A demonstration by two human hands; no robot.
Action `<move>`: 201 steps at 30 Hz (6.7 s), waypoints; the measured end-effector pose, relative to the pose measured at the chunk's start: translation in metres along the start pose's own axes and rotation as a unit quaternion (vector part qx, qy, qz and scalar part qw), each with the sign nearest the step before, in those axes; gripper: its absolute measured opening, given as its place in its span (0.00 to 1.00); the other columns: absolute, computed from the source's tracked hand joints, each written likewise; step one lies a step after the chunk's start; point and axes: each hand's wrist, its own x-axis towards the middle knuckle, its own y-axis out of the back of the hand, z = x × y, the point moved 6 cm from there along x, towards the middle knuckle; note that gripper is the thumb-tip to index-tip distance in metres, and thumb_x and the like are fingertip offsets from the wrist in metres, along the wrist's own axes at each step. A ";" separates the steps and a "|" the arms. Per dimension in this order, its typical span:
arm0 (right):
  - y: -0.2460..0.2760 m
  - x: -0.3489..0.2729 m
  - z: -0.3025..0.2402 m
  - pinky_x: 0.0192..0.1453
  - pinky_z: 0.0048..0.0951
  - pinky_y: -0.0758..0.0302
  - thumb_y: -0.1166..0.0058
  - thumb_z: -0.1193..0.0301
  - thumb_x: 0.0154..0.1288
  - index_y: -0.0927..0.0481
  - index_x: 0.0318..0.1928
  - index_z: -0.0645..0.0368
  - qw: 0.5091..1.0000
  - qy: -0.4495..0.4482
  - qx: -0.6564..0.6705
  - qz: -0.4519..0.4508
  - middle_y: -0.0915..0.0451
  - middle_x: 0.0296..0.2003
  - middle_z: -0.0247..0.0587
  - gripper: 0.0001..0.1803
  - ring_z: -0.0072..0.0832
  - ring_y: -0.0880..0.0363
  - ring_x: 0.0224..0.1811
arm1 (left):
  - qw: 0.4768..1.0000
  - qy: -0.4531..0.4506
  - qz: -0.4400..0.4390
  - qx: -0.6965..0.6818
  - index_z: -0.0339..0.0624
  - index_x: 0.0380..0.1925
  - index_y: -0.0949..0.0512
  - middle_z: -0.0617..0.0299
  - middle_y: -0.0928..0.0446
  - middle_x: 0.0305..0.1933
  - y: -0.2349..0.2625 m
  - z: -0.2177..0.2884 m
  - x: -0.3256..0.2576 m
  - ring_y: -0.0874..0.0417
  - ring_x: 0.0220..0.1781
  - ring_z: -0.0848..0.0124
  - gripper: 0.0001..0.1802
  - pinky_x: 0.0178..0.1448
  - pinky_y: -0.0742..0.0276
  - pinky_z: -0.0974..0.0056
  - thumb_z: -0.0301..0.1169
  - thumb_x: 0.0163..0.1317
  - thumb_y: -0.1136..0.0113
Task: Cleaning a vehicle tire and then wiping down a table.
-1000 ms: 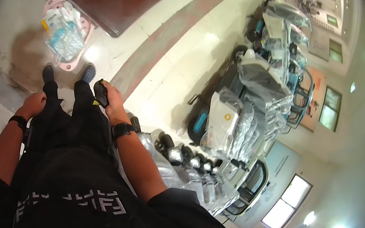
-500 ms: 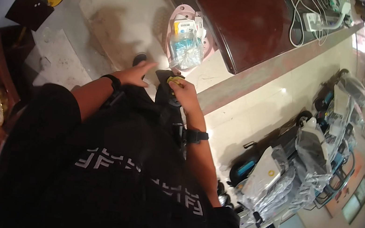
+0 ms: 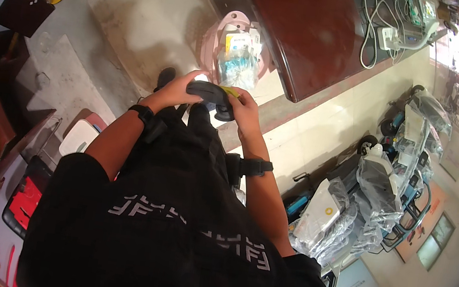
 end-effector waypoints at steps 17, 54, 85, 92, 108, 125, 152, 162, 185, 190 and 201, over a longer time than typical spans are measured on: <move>0.066 0.079 0.028 0.73 0.40 0.44 0.31 0.61 0.59 0.47 0.71 0.64 0.921 0.148 -0.234 0.274 0.39 0.65 0.54 0.48 0.40 0.41 0.68 | 0.982 0.003 0.182 0.058 0.36 0.28 0.20 0.61 0.20 0.25 0.064 -0.038 0.055 0.21 0.28 0.75 0.14 0.39 0.26 0.68 0.37 0.57 0.31; 0.057 0.140 -0.009 0.77 0.34 0.54 0.26 0.40 0.32 0.38 0.67 0.69 0.905 0.166 -0.360 0.157 0.22 0.54 0.59 0.65 0.46 0.26 0.63 | 0.979 0.141 0.136 -0.056 0.52 0.60 0.28 0.67 0.22 0.45 -0.024 -0.002 0.130 0.25 0.38 0.79 0.30 0.33 0.29 0.72 0.46 0.59 0.33; 0.068 0.108 -0.013 0.60 0.44 0.28 0.31 0.56 0.52 0.33 0.67 0.50 0.869 0.256 -0.284 0.314 0.24 0.51 0.58 0.42 0.54 0.27 0.56 | 0.987 0.121 0.099 0.039 0.50 0.71 0.40 0.60 0.22 0.50 -0.032 0.009 0.140 0.22 0.37 0.77 0.41 0.30 0.24 0.70 0.42 0.60 0.33; 0.064 0.110 0.000 0.65 0.48 0.34 0.33 0.59 0.52 0.29 0.64 0.52 0.819 0.288 -0.320 0.378 0.28 0.56 0.58 0.38 0.53 0.32 0.61 | 0.994 0.070 0.055 -0.060 0.47 0.71 0.44 0.58 0.22 0.48 -0.031 0.013 0.136 0.22 0.38 0.76 0.45 0.33 0.27 0.71 0.37 0.57 0.29; 0.067 0.124 0.021 0.71 0.44 0.37 0.34 0.61 0.58 0.32 0.67 0.53 0.869 0.255 -0.260 0.335 0.48 0.68 0.62 0.37 0.55 0.41 0.70 | 0.977 -0.139 0.160 -0.026 0.38 0.52 0.23 0.59 0.23 0.42 0.086 0.061 0.215 0.22 0.33 0.70 0.15 0.37 0.25 0.67 0.27 0.66 0.41; 0.071 0.134 0.025 0.70 0.39 0.36 0.33 0.69 0.56 0.28 0.64 0.58 0.863 0.256 -0.224 0.373 0.42 0.63 0.54 0.34 0.49 0.37 0.66 | 0.834 -0.350 0.134 0.404 0.42 0.44 0.17 0.53 0.21 0.53 0.063 0.072 0.234 0.22 0.54 0.52 0.14 0.59 0.27 0.56 0.24 0.56 0.38; 0.070 0.136 0.025 0.69 0.45 0.38 0.29 0.66 0.53 0.33 0.65 0.61 0.857 0.275 -0.178 0.399 0.43 0.62 0.60 0.40 0.55 0.40 0.65 | 0.813 -0.332 0.084 0.471 0.34 0.46 0.19 0.45 0.25 0.57 0.035 0.092 0.251 0.26 0.57 0.47 0.15 0.63 0.29 0.54 0.21 0.59 0.45; 0.064 0.114 0.006 0.65 0.40 0.30 0.30 0.60 0.55 0.38 0.67 0.68 0.881 0.284 -0.144 0.350 0.43 0.64 0.61 0.45 0.49 0.32 0.61 | 0.835 -0.297 0.298 0.354 0.33 0.45 0.20 0.45 0.23 0.48 0.108 0.099 0.174 0.23 0.51 0.49 0.11 0.58 0.27 0.53 0.25 0.66 0.46; 0.223 -0.020 0.212 0.42 0.27 0.21 0.45 0.60 0.69 0.19 0.49 0.59 0.950 0.001 0.242 0.197 0.16 0.37 0.37 0.17 0.25 0.17 0.37 | 0.893 -0.117 -0.132 0.413 0.34 0.46 0.20 0.53 0.18 0.44 -0.100 0.024 0.003 0.18 0.46 0.63 0.11 0.55 0.25 0.63 0.23 0.64 0.45; 0.162 -0.041 0.181 0.43 0.31 0.23 0.37 0.61 0.57 0.20 0.52 0.57 0.991 0.111 0.069 -0.005 0.16 0.37 0.39 0.23 0.29 0.18 0.38 | 0.895 -0.115 -0.120 0.413 0.32 0.46 0.20 0.52 0.18 0.44 -0.184 0.042 -0.018 0.18 0.48 0.65 0.11 0.57 0.25 0.62 0.25 0.67 0.45; 0.284 -0.107 0.169 0.45 0.34 0.22 0.31 0.51 0.50 0.13 0.41 0.54 0.970 0.199 0.028 0.135 0.14 0.38 0.43 0.24 0.39 0.16 0.41 | 0.852 -0.159 -0.246 0.433 0.30 0.54 0.27 0.55 0.21 0.48 -0.367 0.094 0.012 0.21 0.49 0.72 0.16 0.56 0.27 0.68 0.23 0.68 0.44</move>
